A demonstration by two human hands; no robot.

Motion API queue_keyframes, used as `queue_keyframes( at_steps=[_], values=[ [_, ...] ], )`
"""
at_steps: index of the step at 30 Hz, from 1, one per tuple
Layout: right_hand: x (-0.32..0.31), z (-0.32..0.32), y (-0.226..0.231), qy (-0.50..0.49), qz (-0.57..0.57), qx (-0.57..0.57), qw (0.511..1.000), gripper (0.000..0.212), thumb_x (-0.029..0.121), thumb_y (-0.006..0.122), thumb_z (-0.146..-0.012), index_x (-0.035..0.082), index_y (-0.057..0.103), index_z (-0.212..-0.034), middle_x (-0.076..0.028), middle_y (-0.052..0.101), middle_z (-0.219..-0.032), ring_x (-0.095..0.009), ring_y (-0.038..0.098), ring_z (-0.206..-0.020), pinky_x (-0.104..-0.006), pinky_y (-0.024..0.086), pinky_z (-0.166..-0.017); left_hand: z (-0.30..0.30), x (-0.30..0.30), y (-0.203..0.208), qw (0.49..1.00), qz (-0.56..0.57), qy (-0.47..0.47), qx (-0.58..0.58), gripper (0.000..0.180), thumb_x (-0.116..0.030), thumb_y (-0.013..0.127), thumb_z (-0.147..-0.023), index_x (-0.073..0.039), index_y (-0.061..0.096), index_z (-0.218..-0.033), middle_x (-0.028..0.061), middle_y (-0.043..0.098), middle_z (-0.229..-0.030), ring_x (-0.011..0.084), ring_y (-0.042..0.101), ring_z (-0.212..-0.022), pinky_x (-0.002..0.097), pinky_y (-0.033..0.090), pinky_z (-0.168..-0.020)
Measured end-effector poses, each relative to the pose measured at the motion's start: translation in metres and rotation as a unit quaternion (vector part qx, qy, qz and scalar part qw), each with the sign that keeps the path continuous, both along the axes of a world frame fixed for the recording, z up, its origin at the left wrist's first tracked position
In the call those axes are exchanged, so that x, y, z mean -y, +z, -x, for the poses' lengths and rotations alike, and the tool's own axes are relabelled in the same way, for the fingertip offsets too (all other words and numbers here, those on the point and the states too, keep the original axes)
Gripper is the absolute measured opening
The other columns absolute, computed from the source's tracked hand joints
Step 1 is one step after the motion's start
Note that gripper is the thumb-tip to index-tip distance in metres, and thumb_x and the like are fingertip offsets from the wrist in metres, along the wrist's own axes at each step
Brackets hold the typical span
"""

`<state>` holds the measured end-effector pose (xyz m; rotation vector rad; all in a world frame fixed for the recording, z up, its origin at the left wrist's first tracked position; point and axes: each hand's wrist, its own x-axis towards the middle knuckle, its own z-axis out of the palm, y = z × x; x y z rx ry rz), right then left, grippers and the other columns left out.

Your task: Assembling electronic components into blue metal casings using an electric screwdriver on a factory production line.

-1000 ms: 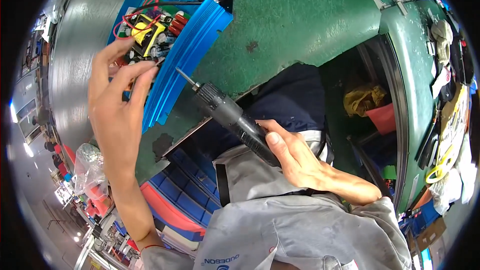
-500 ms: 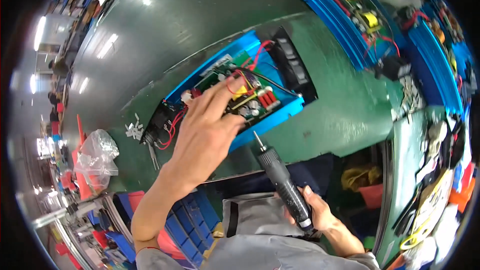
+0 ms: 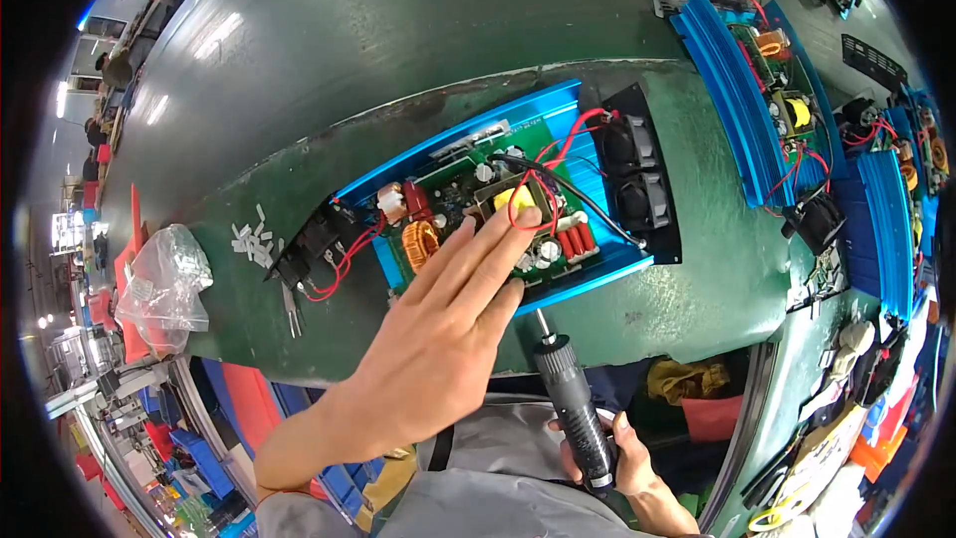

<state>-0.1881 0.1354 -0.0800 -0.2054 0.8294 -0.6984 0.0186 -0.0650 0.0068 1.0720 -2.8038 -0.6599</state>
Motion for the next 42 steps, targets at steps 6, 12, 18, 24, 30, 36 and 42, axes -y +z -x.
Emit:
queue_keyframes(
  at_steps=[6, 12, 18, 24, 30, 36, 42],
  values=[
    [-0.002, -0.003, 0.000, 0.011, 0.011, -0.107, 0.994, 0.085, 0.070, 0.035, -0.097, -0.005, 0.053, -0.132, -0.012, 0.065, -0.073, -0.016, 0.061, -0.059, -0.0287, 0.048, -0.055, -0.009, -0.009, -0.015, 1.000, 0.017, 0.006, -0.002, 0.039, 0.002, 0.056, -0.083, 0.015, 0.060, -0.120, 0.0206, 0.038, -0.155, 0.0333, 0.032, -0.148, 0.0472, 0.032, -0.119],
    [-0.018, -0.010, -0.006, -0.062, -0.039, 0.022, 0.997, 0.087, 0.076, 0.028, -0.095, 0.001, 0.054, -0.130, -0.009, 0.049, -0.050, -0.023, 0.044, -0.041, -0.0339, 0.035, -0.041, -0.010, -0.012, -0.025, 0.996, 0.075, -0.012, -0.044, 0.037, -0.010, 0.057, -0.093, 0.009, 0.062, -0.124, 0.0164, 0.039, -0.156, 0.0309, 0.029, -0.150, 0.0488, 0.022, -0.124],
    [-0.069, 0.020, -0.056, -0.116, -0.135, -0.209, 0.962, 0.071, 0.068, 0.041, -0.098, 0.007, 0.058, -0.130, -0.004, 0.065, -0.103, -0.020, 0.062, -0.093, -0.0352, 0.051, -0.082, -0.079, -0.009, -0.001, 0.959, 0.125, 0.167, -0.190, 0.028, -0.022, 0.070, -0.090, -0.008, 0.066, -0.114, 0.0133, 0.059, -0.135, 0.0343, 0.055, -0.125, 0.0493, 0.044, -0.106],
    [-0.073, 0.018, -0.069, -0.190, -0.075, -0.234, 0.951, 0.057, 0.058, 0.037, -0.104, 0.012, 0.057, -0.132, -0.002, 0.064, -0.098, -0.019, 0.060, -0.086, -0.0323, 0.051, -0.076, -0.221, 0.011, -0.030, 0.865, 0.170, 0.441, -0.166, 0.019, -0.012, 0.067, -0.094, -0.006, 0.070, -0.112, 0.0109, 0.068, -0.098, 0.0240, 0.066, -0.083, 0.0345, 0.052, -0.075],
    [-0.068, 0.003, -0.069, -0.196, -0.005, -0.239, 0.951, 0.057, 0.057, 0.042, -0.100, 0.007, 0.058, -0.120, -0.005, 0.061, -0.079, -0.019, 0.057, -0.064, -0.0326, 0.046, -0.057, -0.229, 0.042, -0.058, 0.841, 0.104, 0.524, -0.085, 0.024, -0.024, 0.075, -0.087, -0.006, 0.075, -0.102, 0.0111, 0.066, -0.093, 0.0262, 0.067, -0.082, 0.0360, 0.051, -0.074],
    [-0.038, -0.018, -0.033, -0.040, 0.125, -0.293, 0.947, 0.061, 0.060, 0.031, -0.102, 0.006, 0.053, -0.119, -0.005, 0.062, -0.074, -0.014, 0.055, -0.060, -0.0271, 0.044, -0.058, -0.226, 0.048, -0.058, 0.863, 0.187, 0.467, 0.049, 0.027, -0.030, 0.064, -0.094, -0.005, 0.074, -0.096, 0.0129, 0.071, -0.090, 0.0269, 0.069, -0.081, 0.0369, 0.051, -0.074],
    [-0.026, -0.027, -0.008, 0.057, 0.176, -0.329, 0.926, 0.061, 0.047, 0.024, -0.108, 0.000, 0.051, -0.137, -0.004, 0.061, -0.084, -0.013, 0.054, -0.075, -0.0299, 0.045, -0.071, -0.263, 0.058, -0.030, 0.893, 0.234, 0.385, -0.010, 0.030, -0.027, 0.052, -0.103, -0.002, 0.068, -0.106, 0.0098, 0.071, -0.102, 0.0237, 0.067, -0.093, 0.0333, 0.048, -0.088]
  ],
)
